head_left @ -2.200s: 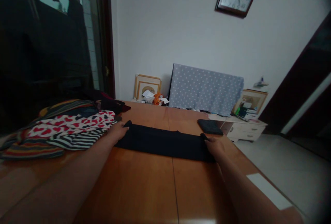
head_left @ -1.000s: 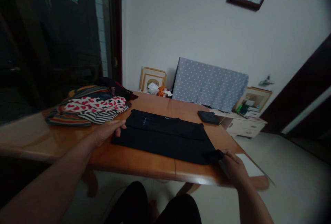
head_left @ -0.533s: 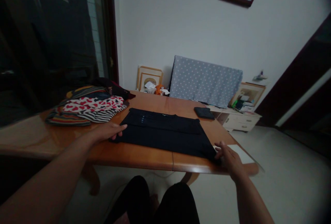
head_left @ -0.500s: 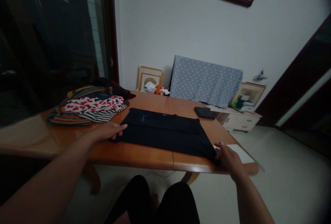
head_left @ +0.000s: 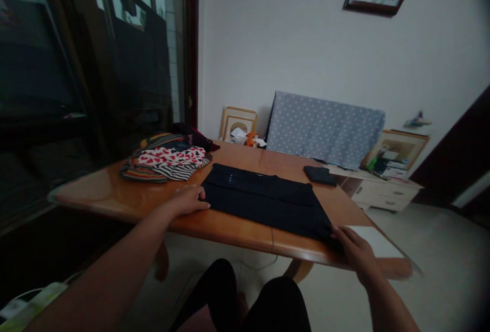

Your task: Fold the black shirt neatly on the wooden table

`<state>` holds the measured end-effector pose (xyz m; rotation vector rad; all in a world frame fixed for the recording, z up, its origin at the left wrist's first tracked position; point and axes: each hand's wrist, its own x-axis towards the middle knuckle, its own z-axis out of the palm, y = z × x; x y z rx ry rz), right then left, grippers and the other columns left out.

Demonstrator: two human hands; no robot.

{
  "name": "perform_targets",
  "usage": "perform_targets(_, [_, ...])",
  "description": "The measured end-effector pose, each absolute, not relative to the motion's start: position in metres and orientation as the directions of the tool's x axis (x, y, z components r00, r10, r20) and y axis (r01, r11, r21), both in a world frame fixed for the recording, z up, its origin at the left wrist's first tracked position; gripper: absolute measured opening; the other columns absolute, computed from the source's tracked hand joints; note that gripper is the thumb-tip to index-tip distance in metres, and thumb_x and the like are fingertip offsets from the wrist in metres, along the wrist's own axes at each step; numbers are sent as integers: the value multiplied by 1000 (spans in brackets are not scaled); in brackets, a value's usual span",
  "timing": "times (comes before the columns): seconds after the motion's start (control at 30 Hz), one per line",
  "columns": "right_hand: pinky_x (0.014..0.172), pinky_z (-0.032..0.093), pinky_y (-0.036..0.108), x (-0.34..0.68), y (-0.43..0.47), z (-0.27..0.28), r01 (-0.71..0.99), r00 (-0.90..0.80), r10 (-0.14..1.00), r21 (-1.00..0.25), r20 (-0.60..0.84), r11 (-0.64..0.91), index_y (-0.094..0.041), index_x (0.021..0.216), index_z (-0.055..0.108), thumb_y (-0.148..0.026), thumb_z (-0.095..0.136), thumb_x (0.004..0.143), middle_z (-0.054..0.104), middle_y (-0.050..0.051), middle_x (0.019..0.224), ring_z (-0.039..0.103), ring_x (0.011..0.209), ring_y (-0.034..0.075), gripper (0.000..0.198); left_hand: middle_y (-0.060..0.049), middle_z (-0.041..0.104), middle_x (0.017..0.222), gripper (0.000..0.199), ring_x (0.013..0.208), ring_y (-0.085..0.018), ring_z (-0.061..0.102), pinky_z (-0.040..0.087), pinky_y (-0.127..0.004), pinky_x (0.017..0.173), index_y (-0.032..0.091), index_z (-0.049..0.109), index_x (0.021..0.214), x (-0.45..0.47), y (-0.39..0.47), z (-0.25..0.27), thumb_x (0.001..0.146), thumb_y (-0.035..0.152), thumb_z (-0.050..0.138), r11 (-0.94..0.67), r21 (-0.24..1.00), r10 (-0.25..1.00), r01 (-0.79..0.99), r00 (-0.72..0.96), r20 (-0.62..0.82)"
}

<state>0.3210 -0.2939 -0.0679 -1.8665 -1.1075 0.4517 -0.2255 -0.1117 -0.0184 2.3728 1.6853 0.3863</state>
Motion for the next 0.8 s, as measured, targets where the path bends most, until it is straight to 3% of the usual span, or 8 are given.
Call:
perform_targets(0.07, [82, 46, 33, 325, -293, -69, 509, 539, 836, -832, 106, -223, -24, 106, 76, -74, 63, 76, 78, 5, 91, 68, 96, 29, 60, -6, 70, 99, 21, 96, -27, 63, 42, -36, 80, 24, 68, 87, -221, -117, -23, 77, 43, 65, -293, 248, 952, 923, 257, 166])
perform_targets(0.13, [76, 46, 33, 327, -292, -70, 523, 551, 829, -815, 99, -250, -23, 103, 77, -76, 62, 76, 76, 4, 81, 67, 87, 27, 61, -6, 72, 102, 15, 100, -28, 64, 42, -39, 84, 25, 68, 88, -217, -122, -28, 80, 34, 59, -263, 265, 953, 928, 208, 218])
perform_targets(0.33, [69, 43, 33, 330, -290, -72, 522, 571, 813, -814, 110, -256, -22, 99, 78, -75, 62, 76, 70, 3, 70, 63, 75, 24, 60, -3, 75, 105, 29, 100, -24, 67, 46, -34, 87, 26, 70, 99, -222, -130, -45, 92, 38, 44, -274, 616, 937, 738, 61, 344])
perform_targets(0.47, [59, 41, 31, 333, -291, -73, 456, 584, 807, -859, 91, -233, -19, 98, 79, -71, 64, 76, 63, 1, 60, 56, 63, 20, 58, -3, 71, 72, 46, 77, -22, 68, 49, -31, 75, 20, 69, 92, -227, -134, -50, 96, 55, 39, -284, 801, 936, 527, -27, 350])
perform_targets(0.57, [57, 41, 31, 331, -292, -69, 366, 606, 791, -912, 82, -186, -17, 102, 78, -67, 68, 73, 71, 3, 70, 56, 60, 18, 59, 0, 60, 54, 56, 63, -21, 65, 47, -30, 65, 19, 68, 91, -226, -137, -51, 95, 66, 38, -248, 839, 942, 485, -80, 325])
perform_targets(0.7, [64, 49, 33, 328, -292, -64, 338, 642, 757, -931, 120, -138, -17, 100, 78, -64, 67, 74, 78, 10, 86, 67, 73, 24, 55, 0, 61, 55, 60, 59, -21, 64, 44, -29, 58, 19, 69, 91, -224, -135, -53, 93, 71, 40, -228, 812, 949, 537, -65, 309])
perform_targets(0.8, [85, 53, 36, 328, -289, -67, 381, 642, 742, -920, 194, -89, -18, 106, 77, -56, 69, 75, 78, 12, 102, 71, 100, 29, 49, -1, 61, 55, 60, 60, -21, 65, 42, -29, 57, 20, 70, 92, -225, -133, -55, 94, 71, 39, -212, 785, 948, 582, -73, 310])
